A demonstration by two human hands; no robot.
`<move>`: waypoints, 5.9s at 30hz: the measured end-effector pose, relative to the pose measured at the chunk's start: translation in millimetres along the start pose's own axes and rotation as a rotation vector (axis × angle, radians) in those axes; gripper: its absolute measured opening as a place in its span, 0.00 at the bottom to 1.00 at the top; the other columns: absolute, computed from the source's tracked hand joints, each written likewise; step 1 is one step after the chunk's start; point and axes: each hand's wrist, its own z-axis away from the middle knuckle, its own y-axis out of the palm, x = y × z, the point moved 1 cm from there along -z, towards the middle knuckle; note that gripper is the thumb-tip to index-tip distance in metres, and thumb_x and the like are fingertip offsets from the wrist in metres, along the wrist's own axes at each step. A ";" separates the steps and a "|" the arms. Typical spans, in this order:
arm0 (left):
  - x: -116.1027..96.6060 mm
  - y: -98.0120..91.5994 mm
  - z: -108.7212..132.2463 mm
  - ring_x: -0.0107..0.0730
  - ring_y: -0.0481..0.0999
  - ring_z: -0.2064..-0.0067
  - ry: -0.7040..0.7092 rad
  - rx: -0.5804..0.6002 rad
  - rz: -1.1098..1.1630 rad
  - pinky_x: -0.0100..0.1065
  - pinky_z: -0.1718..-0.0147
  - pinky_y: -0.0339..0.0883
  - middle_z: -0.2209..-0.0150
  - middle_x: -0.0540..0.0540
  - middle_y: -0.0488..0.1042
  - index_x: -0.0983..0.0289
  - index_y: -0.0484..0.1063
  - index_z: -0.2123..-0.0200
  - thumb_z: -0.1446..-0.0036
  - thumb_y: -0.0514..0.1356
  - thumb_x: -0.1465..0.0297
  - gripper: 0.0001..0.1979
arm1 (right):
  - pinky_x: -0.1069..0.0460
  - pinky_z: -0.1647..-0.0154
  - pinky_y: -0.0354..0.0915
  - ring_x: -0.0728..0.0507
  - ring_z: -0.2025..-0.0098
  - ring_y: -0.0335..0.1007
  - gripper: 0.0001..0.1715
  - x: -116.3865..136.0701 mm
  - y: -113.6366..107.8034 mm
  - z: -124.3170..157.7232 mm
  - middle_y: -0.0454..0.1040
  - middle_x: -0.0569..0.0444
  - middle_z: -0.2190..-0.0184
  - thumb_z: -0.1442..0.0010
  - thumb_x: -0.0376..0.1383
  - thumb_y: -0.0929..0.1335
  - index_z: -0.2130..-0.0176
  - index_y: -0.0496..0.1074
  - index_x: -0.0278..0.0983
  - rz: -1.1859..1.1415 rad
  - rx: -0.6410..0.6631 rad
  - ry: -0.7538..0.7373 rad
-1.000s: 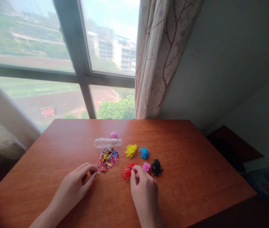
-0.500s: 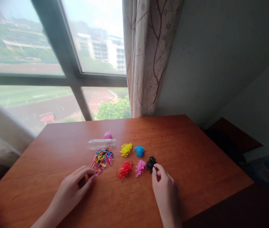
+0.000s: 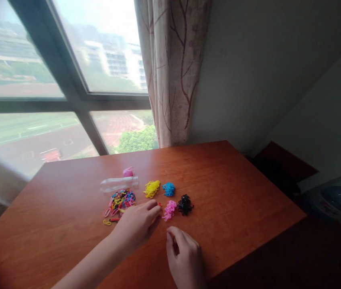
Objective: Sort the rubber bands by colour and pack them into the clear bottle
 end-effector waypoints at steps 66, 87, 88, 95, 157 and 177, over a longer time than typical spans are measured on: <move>88.6 2.2 88.7 0.28 0.74 0.68 -0.316 -0.271 0.318 0.27 0.69 0.63 0.66 0.50 0.74 0.59 0.71 0.65 0.38 0.53 0.71 0.08 | 0.54 0.72 0.52 0.48 0.74 0.70 0.11 87.2 62.6 -18.4 0.73 0.59 0.77 0.42 0.28 0.60 0.71 0.66 0.40 -0.015 0.281 -0.205; 83.6 -19.4 6.2 0.35 0.78 0.63 -0.263 -0.172 0.100 0.31 0.67 0.64 0.59 0.53 0.78 0.59 0.74 0.60 0.37 0.53 0.70 0.09 | 0.54 0.72 0.54 0.48 0.74 0.72 0.12 86.8 67.7 -10.0 0.74 0.60 0.76 0.44 0.26 0.61 0.70 0.68 0.41 0.009 0.276 -0.187; 85.0 -20.8 17.6 0.35 0.78 0.62 -0.277 -0.180 0.098 0.31 0.67 0.64 0.58 0.53 0.77 0.59 0.73 0.61 0.36 0.53 0.69 0.09 | 0.54 0.72 0.54 0.48 0.74 0.72 0.12 87.9 68.0 -11.7 0.74 0.59 0.76 0.43 0.26 0.61 0.70 0.68 0.41 0.015 0.270 -0.183; 93.2 -1.9 92.3 0.34 0.78 0.65 -0.425 -0.197 0.085 0.29 0.70 0.62 0.62 0.51 0.76 0.57 0.72 0.62 0.35 0.50 0.68 0.11 | 0.53 0.73 0.54 0.45 0.71 0.74 0.10 99.7 70.9 -39.1 0.76 0.56 0.74 0.39 0.28 0.64 0.67 0.71 0.41 0.185 0.273 -0.131; 92.7 23.1 106.1 0.33 0.77 0.62 -0.426 -0.093 0.253 0.30 0.63 0.66 0.62 0.52 0.73 0.58 0.70 0.64 0.35 0.49 0.69 0.10 | 0.53 0.70 0.57 0.42 0.67 0.76 0.04 112.1 74.9 -48.8 0.79 0.53 0.68 0.40 0.33 0.70 0.62 0.73 0.41 0.297 0.435 0.021; 97.8 24.6 113.0 0.33 0.76 0.61 -0.353 -0.154 0.465 0.31 0.61 0.66 0.62 0.52 0.74 0.59 0.71 0.63 0.37 0.51 0.69 0.09 | 0.55 0.69 0.59 0.44 0.66 0.77 0.07 117.2 89.9 -52.0 0.80 0.55 0.67 0.36 0.31 0.66 0.63 0.74 0.42 0.221 0.471 0.016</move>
